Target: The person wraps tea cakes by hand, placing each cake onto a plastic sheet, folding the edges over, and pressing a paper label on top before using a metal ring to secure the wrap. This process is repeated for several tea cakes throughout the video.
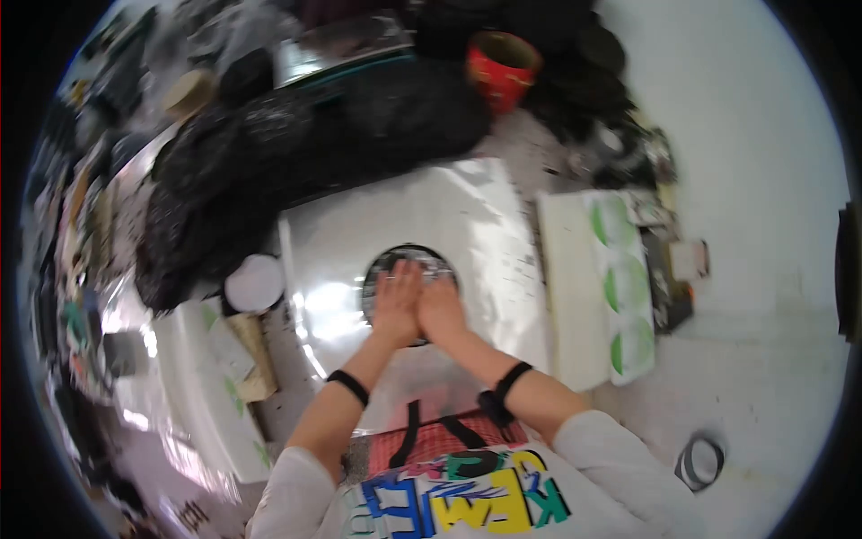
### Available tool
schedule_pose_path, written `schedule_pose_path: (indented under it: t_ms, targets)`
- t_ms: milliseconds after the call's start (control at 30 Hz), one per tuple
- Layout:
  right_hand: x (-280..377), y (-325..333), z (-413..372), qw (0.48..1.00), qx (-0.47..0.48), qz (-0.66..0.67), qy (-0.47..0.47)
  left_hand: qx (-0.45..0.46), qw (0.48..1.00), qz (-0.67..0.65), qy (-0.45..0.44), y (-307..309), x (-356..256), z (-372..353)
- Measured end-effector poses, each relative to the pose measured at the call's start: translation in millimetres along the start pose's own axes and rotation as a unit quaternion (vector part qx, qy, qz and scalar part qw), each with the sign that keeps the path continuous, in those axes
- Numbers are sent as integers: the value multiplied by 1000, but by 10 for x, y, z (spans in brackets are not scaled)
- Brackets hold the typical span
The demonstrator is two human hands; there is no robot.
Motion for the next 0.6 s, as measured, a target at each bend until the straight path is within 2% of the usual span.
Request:
schedule_pose_path:
  t_ms: [33, 67, 100, 167, 233, 267, 300, 333, 367, 400, 467, 533, 600]
  targets:
    - [17, 27, -120, 997, -61, 54, 14, 10, 999, 39, -16, 38, -40, -26]
    - [-58, 112, -349, 986, -124, 105, 30, -11, 1000, 12, 6, -9, -12, -31]
    - [-201, 305, -650, 988, -127, 82, 4, 2, 1000, 10, 12, 3, -66, -125]
    - [-240, 849, -1134, 944, -159, 287, 38, 7, 1000, 14, 19, 66, -136, -317]
    - [-1202, 537, -1817, 958, -124, 239, -98, 3, 1000, 12, 14, 76, -184, -388]
    - [-1636, 936, -2261, 920, -250, 209, -217, 2, 1000, 9, 11, 88, -197, -403]
    - [-2274, 683, -2884, 916, -233, 62, -320, 7, 1000, 8, 10, 76, -196, -400]
    - [-2708, 689, -3356, 884, -185, 41, -428, 10, 1000, 19, 10, 49, -190, -400]
    - [-2926, 761, -3677, 882, -200, -69, -422, 13, 999, 31, 8, 29, -182, -405]
    - [-3091, 732, -3836, 886, -182, -84, -418, 15, 999, 44, 9, 13, -183, -398]
    - [-3317, 574, -3983, 892, -162, -88, -414, 34, 998, 55, 19, 16, -207, -387]
    - [-3348, 414, -3935, 920, -170, -82, -343, 27, 999, 34, 5, 71, -242, -393]
    - [-3362, 352, -3952, 919, -187, -66, -340, 45, 998, 48, 13, 65, -242, -389]
Point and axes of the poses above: each hand's wrist, its own z-axis towards the middle knuckle, its own y-axis out of the back of the hand, x = y × z, the point moved 8 cm from there along z, towards the middle knuckle, and after that the axes turned 7 degrees about z, right-handed, at the moved point
